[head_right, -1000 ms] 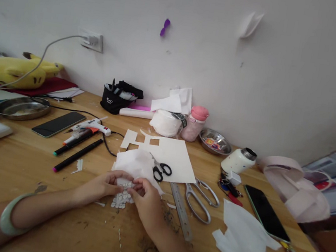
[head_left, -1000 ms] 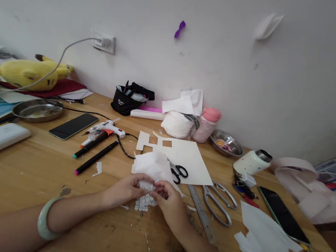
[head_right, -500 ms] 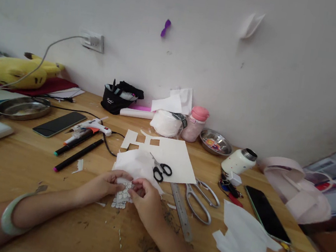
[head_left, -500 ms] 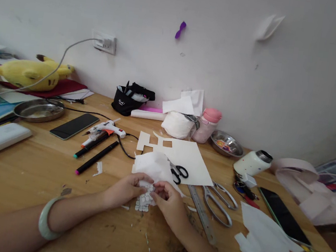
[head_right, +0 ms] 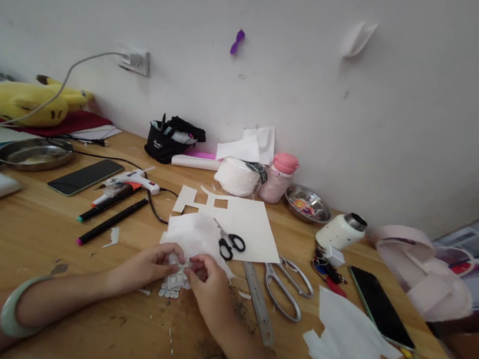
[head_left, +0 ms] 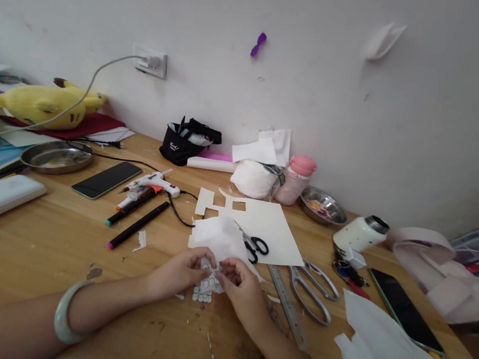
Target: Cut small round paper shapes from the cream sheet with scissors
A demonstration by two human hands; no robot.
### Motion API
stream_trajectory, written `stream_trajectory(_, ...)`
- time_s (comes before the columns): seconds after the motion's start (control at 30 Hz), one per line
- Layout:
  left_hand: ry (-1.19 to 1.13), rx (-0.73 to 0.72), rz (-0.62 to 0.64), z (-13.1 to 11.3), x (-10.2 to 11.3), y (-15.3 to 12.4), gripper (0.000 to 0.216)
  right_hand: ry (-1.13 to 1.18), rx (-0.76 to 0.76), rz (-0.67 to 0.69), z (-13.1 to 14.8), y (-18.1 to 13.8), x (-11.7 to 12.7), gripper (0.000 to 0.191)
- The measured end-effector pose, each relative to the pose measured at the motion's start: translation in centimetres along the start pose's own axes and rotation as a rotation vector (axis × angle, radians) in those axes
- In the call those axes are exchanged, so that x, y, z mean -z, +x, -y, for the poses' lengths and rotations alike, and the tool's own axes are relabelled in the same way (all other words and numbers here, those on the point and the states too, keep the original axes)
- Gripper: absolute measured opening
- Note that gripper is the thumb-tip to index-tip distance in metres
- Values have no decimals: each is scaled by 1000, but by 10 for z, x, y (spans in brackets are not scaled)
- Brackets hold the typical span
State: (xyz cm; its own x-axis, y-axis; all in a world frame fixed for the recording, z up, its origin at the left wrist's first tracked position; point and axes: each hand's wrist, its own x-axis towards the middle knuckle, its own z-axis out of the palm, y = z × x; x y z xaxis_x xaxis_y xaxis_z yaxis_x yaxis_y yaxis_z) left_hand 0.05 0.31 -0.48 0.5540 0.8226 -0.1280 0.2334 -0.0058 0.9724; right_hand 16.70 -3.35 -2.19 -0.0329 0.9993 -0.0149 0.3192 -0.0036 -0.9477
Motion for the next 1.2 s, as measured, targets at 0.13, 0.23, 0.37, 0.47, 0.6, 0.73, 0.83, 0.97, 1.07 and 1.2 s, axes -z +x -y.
stream_trajectory(0.13, 95, -24, 20, -3, 1, 0, 23, 60, -10, 21, -3, 1, -1, 18)
stream_trajectory(0.23, 95, -26, 30, 0, 1, 2, 29, 77, -20, 30, -4, 1, -1, 19)
stream_trajectory(0.37, 44, -89, 69, 3, 1, 2, 29, 68, -11, 26, -4, 2, 0, 22)
stream_trajectory(0.47, 69, -61, 39, 1, 2, 2, 29, 97, -20, 40, -4, 2, 1, 22)
stream_trajectory(0.6, 164, -8, -9, -1, 3, 1, 31, 123, -49, 41, -2, 3, 3, 23)
stream_trajectory(0.73, 277, -10, -36, -1, 5, 2, 32, 51, -114, -12, 8, 6, 16, 32)
stream_trajectory(0.83, 305, -30, -64, -2, 8, 1, 32, -156, -83, -58, 22, 10, 46, 24)
stream_trajectory(0.97, 371, -53, -135, -9, 14, -1, 31, -854, -242, -127, 26, 10, 108, 13)
stream_trajectory(1.07, 405, -59, -168, -15, 17, -2, 33, -989, -375, -93, 12, 9, 145, 7)
stream_trajectory(1.2, 388, -78, -200, -18, 22, -1, 34, -994, -430, -53, -5, 12, 161, 5)
